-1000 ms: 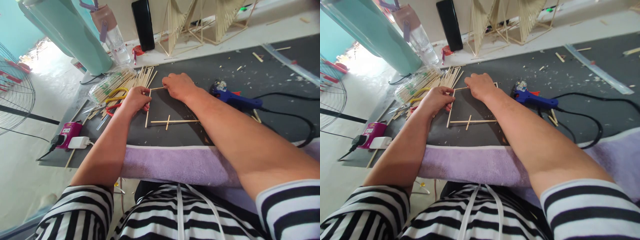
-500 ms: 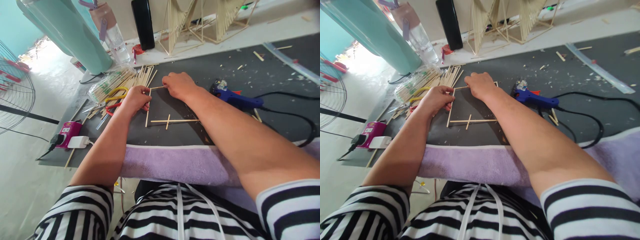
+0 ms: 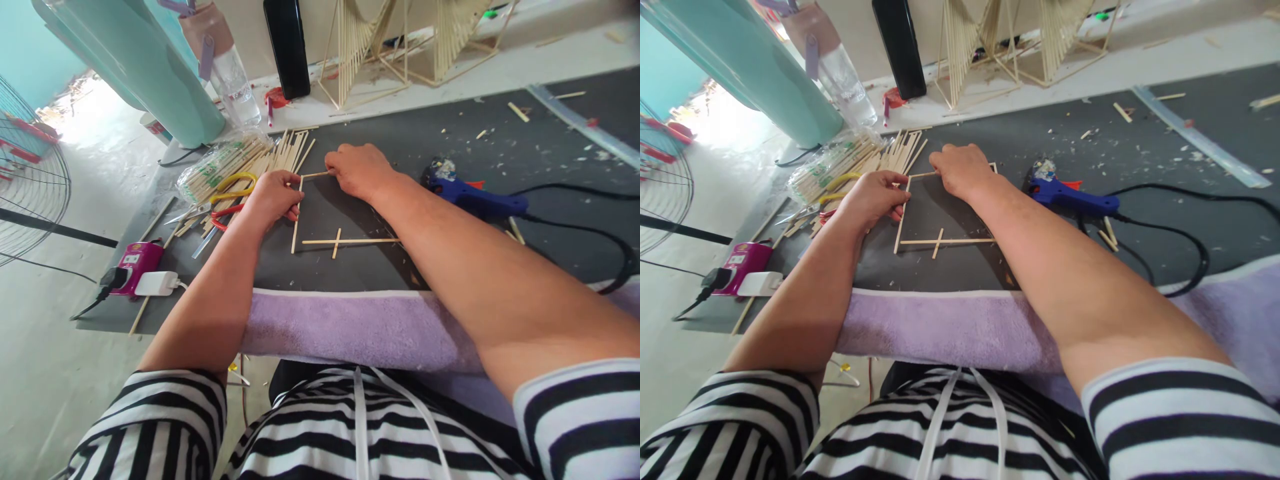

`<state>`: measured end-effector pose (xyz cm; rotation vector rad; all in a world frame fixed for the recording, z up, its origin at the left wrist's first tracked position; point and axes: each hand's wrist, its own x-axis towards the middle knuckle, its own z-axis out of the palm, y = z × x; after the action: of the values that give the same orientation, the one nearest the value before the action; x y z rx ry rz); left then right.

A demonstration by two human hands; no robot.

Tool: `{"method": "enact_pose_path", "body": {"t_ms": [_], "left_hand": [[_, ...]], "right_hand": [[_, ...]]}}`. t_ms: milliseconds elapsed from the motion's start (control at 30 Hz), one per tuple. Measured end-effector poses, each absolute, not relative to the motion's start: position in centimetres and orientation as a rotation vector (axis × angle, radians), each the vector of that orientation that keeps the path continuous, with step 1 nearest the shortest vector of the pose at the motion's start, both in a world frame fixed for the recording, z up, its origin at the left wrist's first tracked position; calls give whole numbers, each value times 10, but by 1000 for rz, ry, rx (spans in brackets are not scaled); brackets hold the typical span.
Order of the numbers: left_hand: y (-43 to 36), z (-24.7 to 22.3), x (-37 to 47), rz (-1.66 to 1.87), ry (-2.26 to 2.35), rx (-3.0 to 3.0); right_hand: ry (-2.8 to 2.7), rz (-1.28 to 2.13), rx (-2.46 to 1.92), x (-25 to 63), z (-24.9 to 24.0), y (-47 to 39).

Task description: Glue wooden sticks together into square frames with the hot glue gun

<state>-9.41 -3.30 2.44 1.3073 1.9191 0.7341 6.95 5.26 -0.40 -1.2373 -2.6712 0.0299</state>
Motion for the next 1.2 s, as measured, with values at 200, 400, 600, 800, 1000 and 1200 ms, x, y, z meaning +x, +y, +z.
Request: {"method": "enact_pose_path", "body": {"t_ms": [200,400,600,800,1000,1200], "left_hand": [[-33,23,-94,715,1933,1338],[-32,19,-96,726,1918,1367],[-32,18,-96,700,1940,1367],[-32,20,-96,740,1894,1364],[-32,19,-96,721,1922,1360],[-31,17,-98,713,1905,1364]], "right_hand": [[-2673,17,-1239,70,-5,54],[-2672,15,-1242,70,-5,54],[-2679,-3,-1237,70,-5,53],[-2676,22,-1246,70,-4,54],[-2677,33,-1251,70,-3,53],[-2680,31,-1258,70,-3,53]]}}
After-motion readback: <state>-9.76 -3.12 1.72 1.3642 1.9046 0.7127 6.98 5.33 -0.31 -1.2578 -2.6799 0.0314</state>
